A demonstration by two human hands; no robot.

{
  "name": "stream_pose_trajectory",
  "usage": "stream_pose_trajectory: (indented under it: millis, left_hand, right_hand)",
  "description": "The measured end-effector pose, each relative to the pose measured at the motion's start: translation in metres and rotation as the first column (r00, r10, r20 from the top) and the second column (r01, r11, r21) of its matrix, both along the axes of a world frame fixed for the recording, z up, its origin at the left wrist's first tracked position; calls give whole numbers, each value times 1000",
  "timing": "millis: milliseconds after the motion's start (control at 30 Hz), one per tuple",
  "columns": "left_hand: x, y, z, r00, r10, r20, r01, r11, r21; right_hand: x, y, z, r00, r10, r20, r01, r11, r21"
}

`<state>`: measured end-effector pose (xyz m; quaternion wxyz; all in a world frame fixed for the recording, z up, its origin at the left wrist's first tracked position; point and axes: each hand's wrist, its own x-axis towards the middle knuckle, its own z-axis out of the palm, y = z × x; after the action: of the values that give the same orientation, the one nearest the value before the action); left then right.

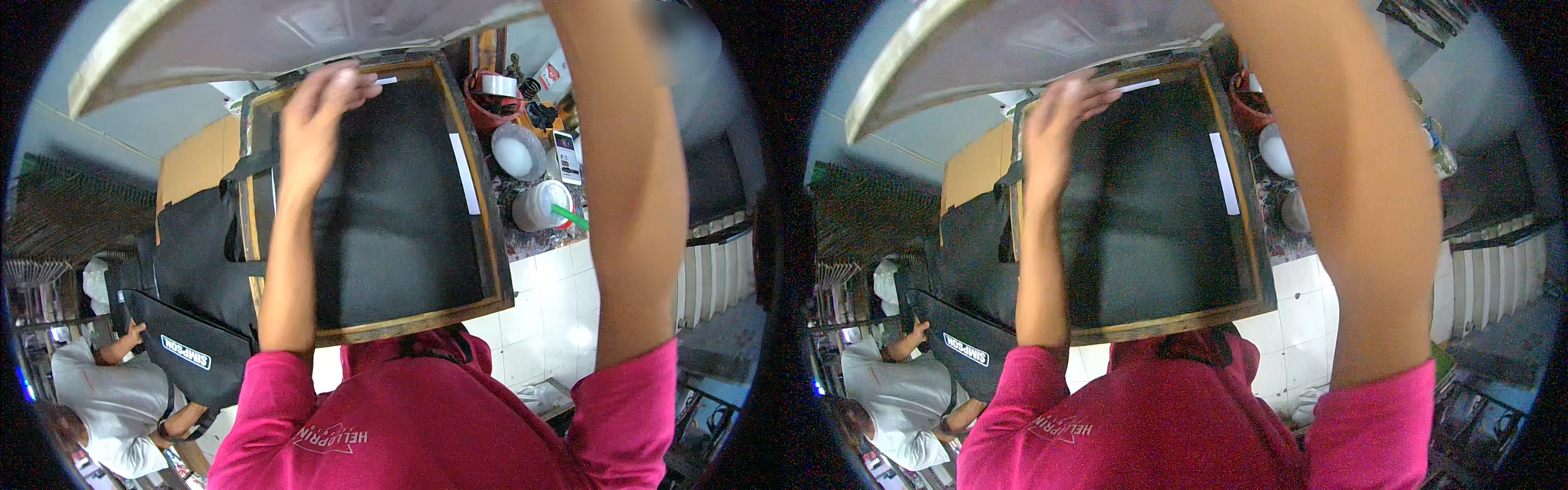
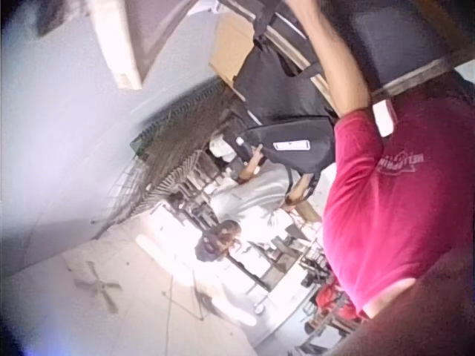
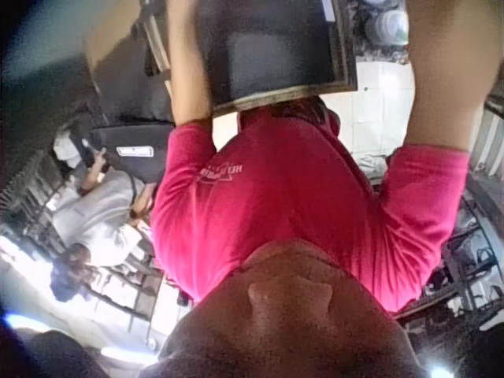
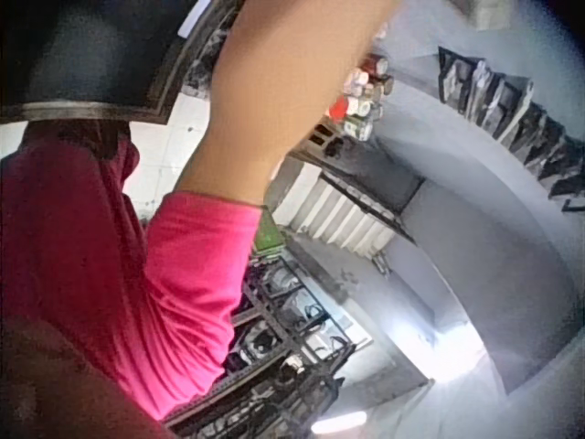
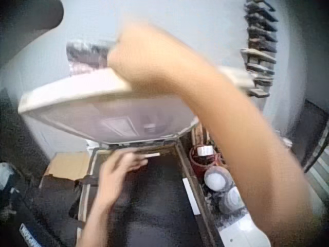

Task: The person performs screen printing on black tote bags using a squeegee and white ink. They spread the ink across the screen, lift the frame to reveal the printed logo, and repeat the process for multiple bags.

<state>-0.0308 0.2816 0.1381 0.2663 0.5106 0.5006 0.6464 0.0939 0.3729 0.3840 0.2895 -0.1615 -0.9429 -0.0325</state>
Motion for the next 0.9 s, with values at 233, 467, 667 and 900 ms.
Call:
stream_pose_trajectory:
  millis: [233, 467, 667, 900]
  left_hand:
    - [40, -220, -33, 904, 91, 419, 19, 968, -251]
    - [77, -263, -117, 574, 281, 769, 250, 834, -491]
    - [72, -266, -116, 584, 258, 770, 300, 813, -500]
    - [78, -261, -106, 558, 331, 761, 243, 811, -532]
  right_hand:
    - [61, -113, -187, 978, 9, -207, -38, 990, -137]
    - [96, -140, -255, 987, 38, 155, 32, 903, -428]
    - [83, -147, -265, 958, 149, 246, -40, 917, -397]
    - [25, -129, -302, 965, 2, 263, 59, 973, -222]
